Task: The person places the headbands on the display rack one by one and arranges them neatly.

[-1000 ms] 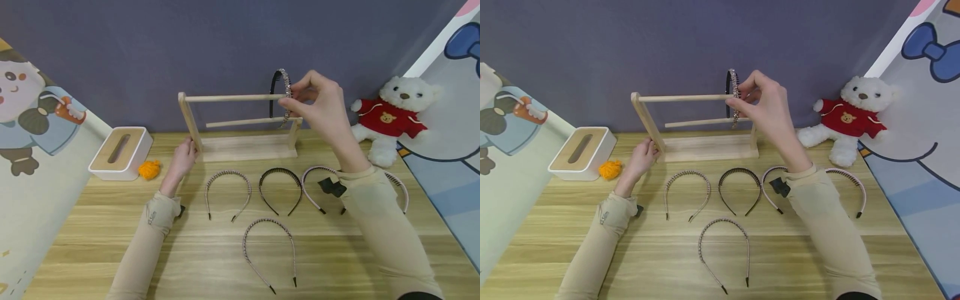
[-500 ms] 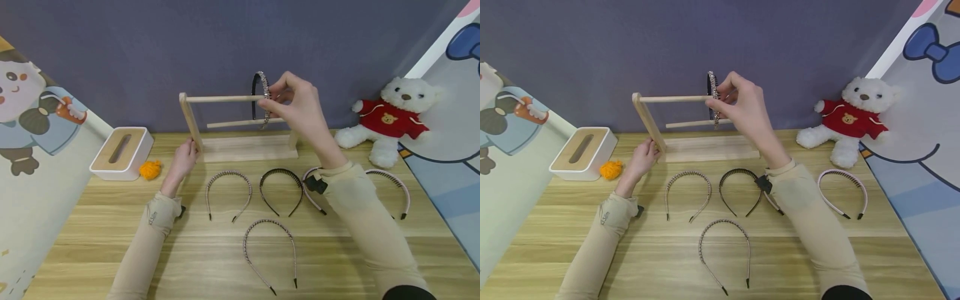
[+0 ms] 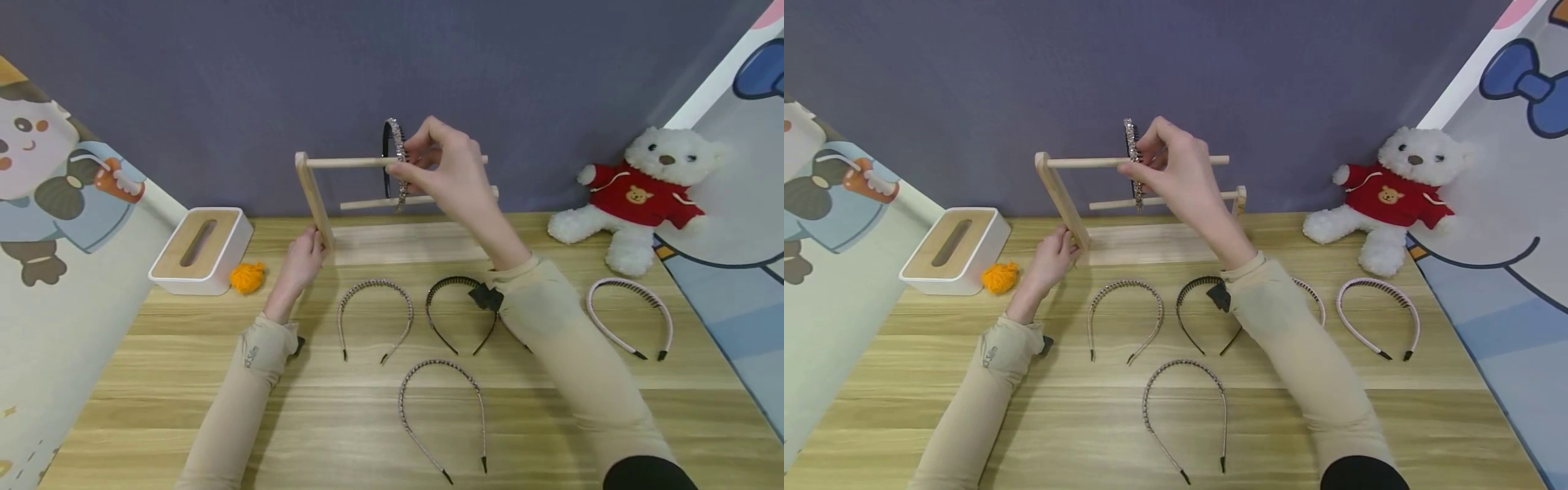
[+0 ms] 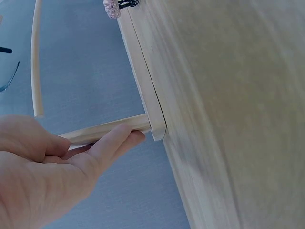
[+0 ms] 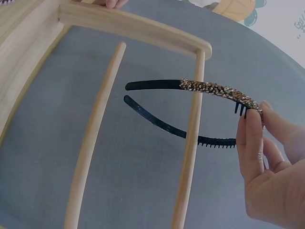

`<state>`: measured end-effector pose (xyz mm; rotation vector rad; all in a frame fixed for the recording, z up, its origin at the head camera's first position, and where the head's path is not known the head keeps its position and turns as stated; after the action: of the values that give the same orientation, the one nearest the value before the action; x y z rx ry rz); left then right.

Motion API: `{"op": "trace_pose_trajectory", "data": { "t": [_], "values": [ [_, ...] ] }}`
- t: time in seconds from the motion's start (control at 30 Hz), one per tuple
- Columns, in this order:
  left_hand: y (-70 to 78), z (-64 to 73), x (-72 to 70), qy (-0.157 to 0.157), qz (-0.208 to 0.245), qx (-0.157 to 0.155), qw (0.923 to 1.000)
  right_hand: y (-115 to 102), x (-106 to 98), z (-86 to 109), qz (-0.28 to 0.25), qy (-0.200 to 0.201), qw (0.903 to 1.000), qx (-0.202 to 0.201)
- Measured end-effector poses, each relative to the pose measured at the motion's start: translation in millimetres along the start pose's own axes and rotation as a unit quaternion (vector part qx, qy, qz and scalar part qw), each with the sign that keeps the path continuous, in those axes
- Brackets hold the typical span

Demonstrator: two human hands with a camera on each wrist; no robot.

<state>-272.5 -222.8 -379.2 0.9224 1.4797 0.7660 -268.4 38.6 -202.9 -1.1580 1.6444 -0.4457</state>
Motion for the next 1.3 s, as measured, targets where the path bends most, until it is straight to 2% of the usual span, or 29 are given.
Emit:
{"op": "trace_pose_trajectory", "data": {
  "t": [0.27,0.4,0.67,0.97,1.3],
  "values": [
    [-1.6,-0.5,1.0,0.0,0.009,-0.008,0.9999,-9,21,-6.0,0.01,-0.012,0.9997,-0.02],
    [-1.9,-0.4,0.0,0.007,-0.004,-0.011,0.9999,-13,30,-8.2,0.005,-0.015,0.9994,-0.033],
    [-0.2,-0.3,-0.6,0.013,-0.022,0.001,0.9997,-20,46,-14.1,-0.001,-0.009,0.9986,-0.051],
    [1.6,-0.8,-0.4,0.013,-0.021,0.013,0.9996,-25,66,-21.7,-0.006,-0.012,0.9979,-0.063],
    [2.3,0.3,-0.4,0.016,-0.019,0.008,0.9997,-28,89,-29.6,0.003,-0.021,0.9972,-0.071]
  ]
}}
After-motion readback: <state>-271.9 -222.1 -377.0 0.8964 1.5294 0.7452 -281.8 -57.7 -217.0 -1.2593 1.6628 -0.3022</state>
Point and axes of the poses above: each hand's wrist, its own z-axis away from the middle knuckle, its own x-axis out of the palm, y = z × x, the point moved 7 cm from there along -z, towards the middle knuckle, and after that the axes turned 12 degrees about z, right-handed, at the moved point
